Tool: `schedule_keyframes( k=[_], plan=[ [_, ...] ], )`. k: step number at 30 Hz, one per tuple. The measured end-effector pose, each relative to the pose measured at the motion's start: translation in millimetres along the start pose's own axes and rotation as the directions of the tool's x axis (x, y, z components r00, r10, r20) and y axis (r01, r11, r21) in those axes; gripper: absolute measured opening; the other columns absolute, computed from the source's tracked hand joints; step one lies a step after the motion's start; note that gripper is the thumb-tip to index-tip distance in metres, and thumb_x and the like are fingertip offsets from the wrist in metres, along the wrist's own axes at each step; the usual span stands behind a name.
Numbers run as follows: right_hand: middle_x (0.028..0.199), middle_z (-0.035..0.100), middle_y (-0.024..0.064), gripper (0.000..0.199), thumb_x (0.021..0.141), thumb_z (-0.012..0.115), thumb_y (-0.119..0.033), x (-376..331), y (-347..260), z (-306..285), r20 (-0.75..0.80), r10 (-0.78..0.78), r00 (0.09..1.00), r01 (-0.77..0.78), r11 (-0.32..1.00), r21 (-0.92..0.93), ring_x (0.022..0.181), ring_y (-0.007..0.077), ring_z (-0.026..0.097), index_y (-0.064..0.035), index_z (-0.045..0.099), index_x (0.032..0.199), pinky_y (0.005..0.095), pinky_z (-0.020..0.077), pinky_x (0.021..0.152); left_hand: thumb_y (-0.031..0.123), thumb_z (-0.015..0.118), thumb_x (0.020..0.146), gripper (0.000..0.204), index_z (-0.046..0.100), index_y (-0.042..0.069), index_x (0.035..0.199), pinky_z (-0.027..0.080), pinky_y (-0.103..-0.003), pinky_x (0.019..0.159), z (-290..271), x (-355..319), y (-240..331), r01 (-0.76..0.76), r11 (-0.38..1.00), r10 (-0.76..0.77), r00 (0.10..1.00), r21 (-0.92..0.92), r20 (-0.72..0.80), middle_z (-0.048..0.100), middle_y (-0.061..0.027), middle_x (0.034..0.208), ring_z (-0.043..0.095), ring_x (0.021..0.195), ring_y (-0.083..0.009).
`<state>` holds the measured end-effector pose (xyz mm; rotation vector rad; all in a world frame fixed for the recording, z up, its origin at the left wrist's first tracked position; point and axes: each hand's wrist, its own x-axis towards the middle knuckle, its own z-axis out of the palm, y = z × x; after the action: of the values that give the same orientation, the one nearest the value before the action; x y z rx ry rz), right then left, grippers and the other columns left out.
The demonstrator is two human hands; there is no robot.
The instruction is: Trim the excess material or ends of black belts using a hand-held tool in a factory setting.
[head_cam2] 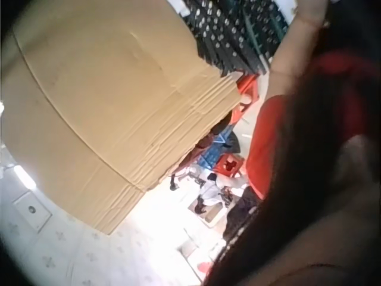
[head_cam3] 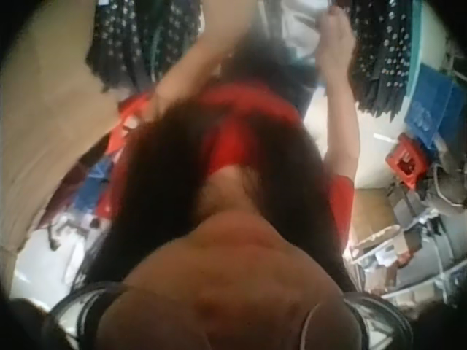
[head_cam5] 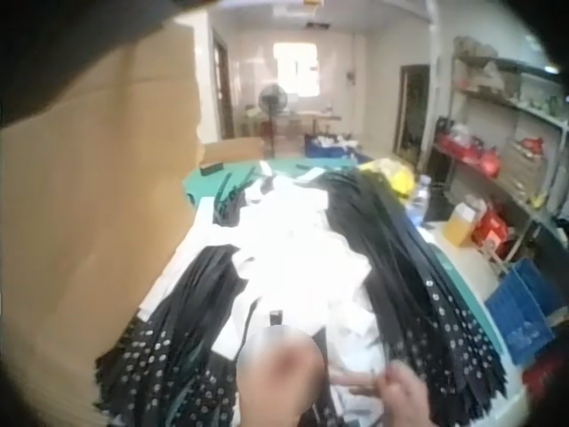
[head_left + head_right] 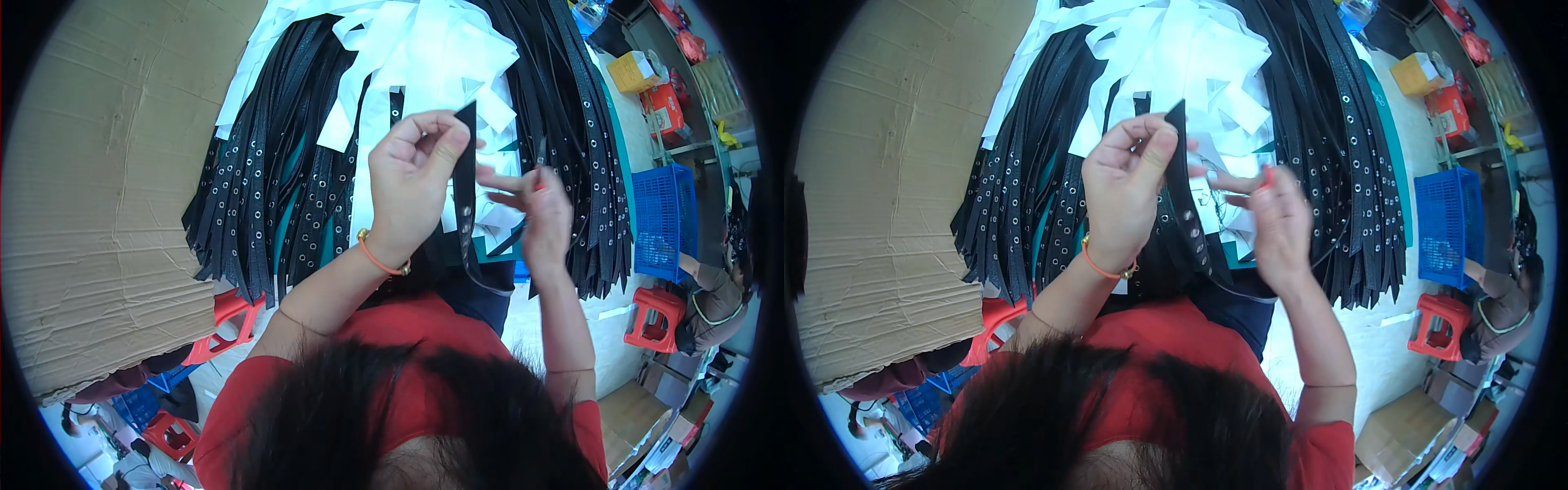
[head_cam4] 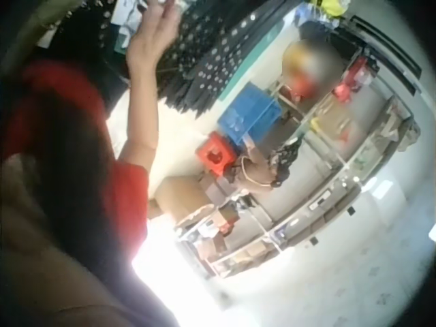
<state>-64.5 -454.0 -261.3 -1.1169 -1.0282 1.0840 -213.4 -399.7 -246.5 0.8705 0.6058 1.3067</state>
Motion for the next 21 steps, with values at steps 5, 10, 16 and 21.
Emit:
schedule_keyframes(
  k=[5, 10, 16, 21],
  plan=[
    [0.084, 0.063, 0.0217, 0.034, 0.073, 0.058, 0.008, -5, 0, 5, 0.224, 0.229, 0.947, -0.249, 0.966, 0.067, 0.085, 0.0302, 0.064, -0.0103, 0.029, 0.075, 0.0400, 0.0541, 0.073, 0.002, 0.049, 0.088, 0.020, 0.052, -0.009, 0.104, 0.053, -0.034, 0.081, -7, 18, 3, -0.119, 0.992, 0.121, 0.992, 0.042, -0.039, 0.059, -0.0172, 0.099, 0.061, 0.091, -0.0228],
    [0.082, 0.064, 0.0226, 0.035, 0.072, 0.057, 0.010, 4, 3, -4, 0.219, 0.234, 0.947, -0.246, 0.969, 0.029, 0.077, 0.0302, 0.066, -0.0112, 0.030, 0.075, 0.0361, 0.0558, 0.063, -0.007, 0.045, 0.084, 0.036, 0.045, -0.008, 0.120, 0.048, -0.034, 0.089, -25, 17, 2, -0.078, 0.991, 0.081, 0.996, 0.105, -0.025, 0.053, -0.0216, 0.114, 0.055, 0.105, -0.0266],
    [0.079, 0.064, 0.0176, 0.034, 0.073, 0.057, 0.011, 12, -5, 0, 0.191, 0.266, 0.945, -0.258, 0.964, -0.063, 0.076, 0.0212, 0.066, -0.0109, 0.031, 0.074, 0.0237, 0.0499, 0.060, 0.004, 0.044, 0.087, 0.049, 0.029, -0.001, 0.133, 0.029, -0.039, 0.103, -37, 6, -5, -0.079, 0.985, 0.109, 0.975, 0.156, -0.193, 0.030, -0.0167, 0.137, 0.027, 0.129, -0.0257],
    [0.072, 0.062, 0.0114, 0.031, 0.072, 0.060, 0.008, 18, -11, 8, 0.176, 0.265, 0.948, -0.253, 0.964, -0.086, 0.071, 0.0172, 0.064, -0.0097, 0.034, 0.073, 0.0221, 0.0470, 0.058, 0.018, 0.052, 0.089, 0.028, 0.058, -0.006, 0.101, 0.050, -0.033, 0.080, -40, -14, -21, 0.127, 0.983, -0.116, 0.989, 0.131, -0.089, 0.061, -0.0144, 0.101, 0.059, 0.092, -0.0180]
  ],
)
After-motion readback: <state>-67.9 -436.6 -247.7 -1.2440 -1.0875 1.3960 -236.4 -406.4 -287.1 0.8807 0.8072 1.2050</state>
